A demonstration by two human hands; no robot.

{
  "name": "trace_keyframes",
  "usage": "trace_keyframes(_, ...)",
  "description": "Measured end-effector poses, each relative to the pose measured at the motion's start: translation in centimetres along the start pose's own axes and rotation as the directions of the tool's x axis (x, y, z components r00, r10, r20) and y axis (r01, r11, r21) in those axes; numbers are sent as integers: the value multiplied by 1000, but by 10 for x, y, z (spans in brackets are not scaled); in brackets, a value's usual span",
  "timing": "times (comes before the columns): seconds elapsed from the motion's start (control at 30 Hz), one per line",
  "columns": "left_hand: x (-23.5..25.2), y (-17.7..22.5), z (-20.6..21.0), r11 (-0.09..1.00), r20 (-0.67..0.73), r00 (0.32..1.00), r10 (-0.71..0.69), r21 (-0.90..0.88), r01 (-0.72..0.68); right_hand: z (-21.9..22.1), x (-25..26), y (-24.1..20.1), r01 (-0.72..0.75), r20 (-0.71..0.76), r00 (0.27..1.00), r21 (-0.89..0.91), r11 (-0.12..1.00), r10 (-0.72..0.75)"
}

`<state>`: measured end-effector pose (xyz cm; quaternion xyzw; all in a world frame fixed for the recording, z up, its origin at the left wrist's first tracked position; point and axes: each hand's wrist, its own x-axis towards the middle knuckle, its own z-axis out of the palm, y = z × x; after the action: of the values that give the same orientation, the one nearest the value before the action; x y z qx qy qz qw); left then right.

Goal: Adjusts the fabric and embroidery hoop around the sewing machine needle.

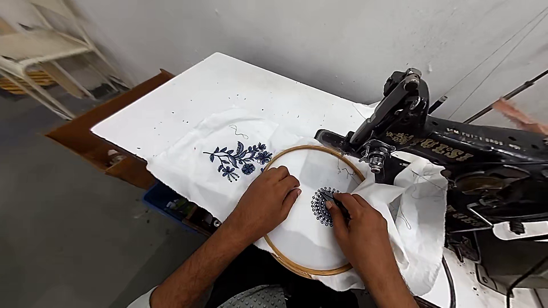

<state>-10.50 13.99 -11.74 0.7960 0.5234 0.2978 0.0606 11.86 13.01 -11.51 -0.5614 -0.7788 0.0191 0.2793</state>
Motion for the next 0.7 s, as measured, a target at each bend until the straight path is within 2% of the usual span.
trace_keyframes(0.5,2,-1,-2,999,49,998,39,20,-40,3,3,-4,-46,-10,999,-17,999,46)
trace_keyframes(0.7,1,-3,-3,999,55,998,36,13,-37,-1,0,0,-16,-6,1000,-20,1000,15)
